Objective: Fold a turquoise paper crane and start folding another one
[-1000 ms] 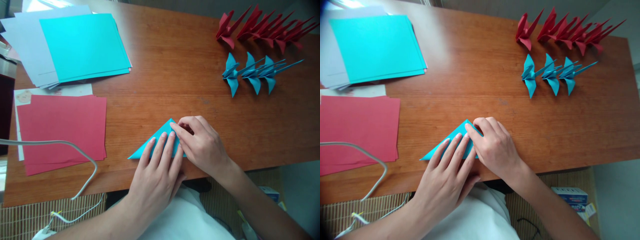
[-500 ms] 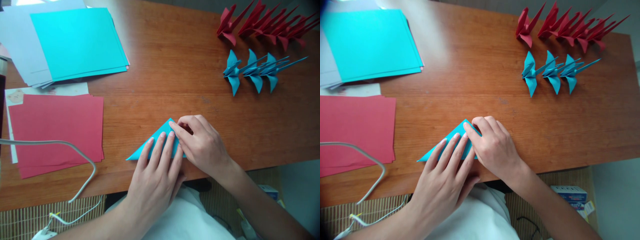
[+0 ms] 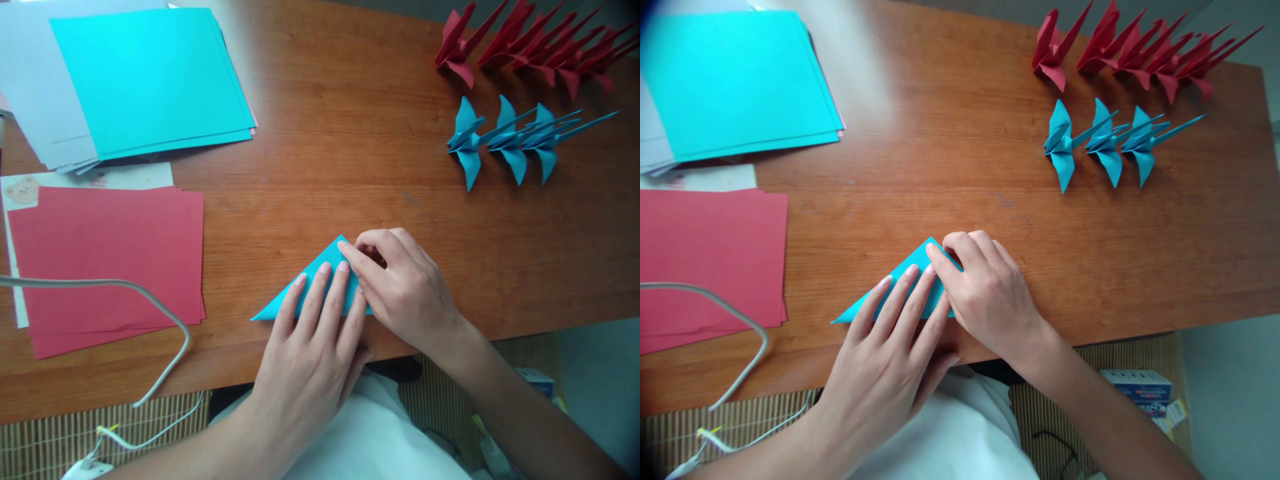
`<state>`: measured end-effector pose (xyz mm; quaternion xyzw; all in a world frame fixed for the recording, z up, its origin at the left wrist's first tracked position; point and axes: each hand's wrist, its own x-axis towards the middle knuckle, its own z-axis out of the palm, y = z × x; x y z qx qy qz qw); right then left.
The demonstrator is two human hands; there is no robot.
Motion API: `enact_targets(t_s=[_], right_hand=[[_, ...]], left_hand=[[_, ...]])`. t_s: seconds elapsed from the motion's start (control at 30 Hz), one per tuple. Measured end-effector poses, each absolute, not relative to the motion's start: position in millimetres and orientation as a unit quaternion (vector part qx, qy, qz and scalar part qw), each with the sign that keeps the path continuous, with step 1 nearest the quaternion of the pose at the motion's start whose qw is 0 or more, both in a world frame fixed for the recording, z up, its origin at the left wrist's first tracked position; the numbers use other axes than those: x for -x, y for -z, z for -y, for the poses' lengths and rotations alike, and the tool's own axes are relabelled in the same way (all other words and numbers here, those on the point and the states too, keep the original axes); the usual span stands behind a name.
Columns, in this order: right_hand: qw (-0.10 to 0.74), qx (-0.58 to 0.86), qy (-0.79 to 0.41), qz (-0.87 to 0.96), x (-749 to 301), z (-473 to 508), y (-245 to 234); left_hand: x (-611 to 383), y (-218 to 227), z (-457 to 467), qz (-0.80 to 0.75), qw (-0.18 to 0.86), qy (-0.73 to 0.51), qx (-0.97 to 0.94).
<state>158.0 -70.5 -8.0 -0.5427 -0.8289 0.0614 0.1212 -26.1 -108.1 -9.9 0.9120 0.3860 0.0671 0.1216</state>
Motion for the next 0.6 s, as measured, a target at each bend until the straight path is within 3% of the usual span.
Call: enact_targets(t_s=[0.6], right_hand=[[0.123,0.544,-0.048,0.829,-157.2,70.8,9.1]], left_hand=[[26.3,10.5,107.6,-0.383,0.117,-0.072,-0.913]])
